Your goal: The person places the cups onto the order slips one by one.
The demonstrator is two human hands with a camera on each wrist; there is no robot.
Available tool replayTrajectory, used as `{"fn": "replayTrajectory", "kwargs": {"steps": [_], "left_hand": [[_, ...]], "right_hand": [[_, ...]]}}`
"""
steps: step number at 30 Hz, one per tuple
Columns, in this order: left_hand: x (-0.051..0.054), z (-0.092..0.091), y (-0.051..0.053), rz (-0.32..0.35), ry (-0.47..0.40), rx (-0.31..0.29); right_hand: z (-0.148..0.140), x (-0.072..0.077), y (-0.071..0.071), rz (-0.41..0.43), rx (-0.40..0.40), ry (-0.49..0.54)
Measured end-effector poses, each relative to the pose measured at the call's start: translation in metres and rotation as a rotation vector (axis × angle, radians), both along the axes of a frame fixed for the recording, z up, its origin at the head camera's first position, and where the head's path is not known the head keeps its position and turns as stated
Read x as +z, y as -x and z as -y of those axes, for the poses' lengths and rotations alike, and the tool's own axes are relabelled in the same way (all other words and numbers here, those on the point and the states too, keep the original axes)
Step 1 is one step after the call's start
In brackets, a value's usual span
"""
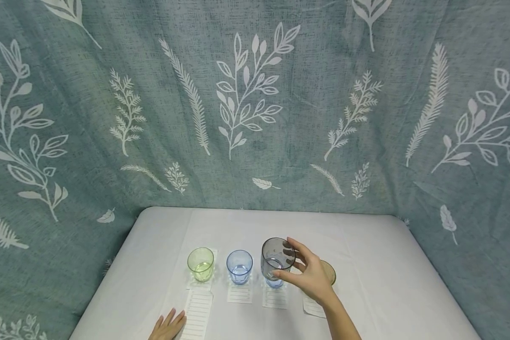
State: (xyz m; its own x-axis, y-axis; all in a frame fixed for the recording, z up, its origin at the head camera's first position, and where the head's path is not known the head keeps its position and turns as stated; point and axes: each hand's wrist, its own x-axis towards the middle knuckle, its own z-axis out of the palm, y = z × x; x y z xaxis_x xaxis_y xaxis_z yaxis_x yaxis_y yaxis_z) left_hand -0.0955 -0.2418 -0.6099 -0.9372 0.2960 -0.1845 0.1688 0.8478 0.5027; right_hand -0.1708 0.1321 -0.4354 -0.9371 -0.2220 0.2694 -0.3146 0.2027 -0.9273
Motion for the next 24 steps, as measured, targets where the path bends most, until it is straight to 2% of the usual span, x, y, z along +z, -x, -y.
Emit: {"fn": "replayTrajectory", "kwargs": {"steps": [10,24], "left_hand": [[-0.001,0.0,0.0,0.024,-0.009,0.005],[-0.003,0.0,0.006,0.073,0.07,-0.02]], "right_hand": [[0.044,-0.005,0.006,0.064,0.109,0.002],[0.101,-0.027,0.001,0.05,0.251,0.061]]}}
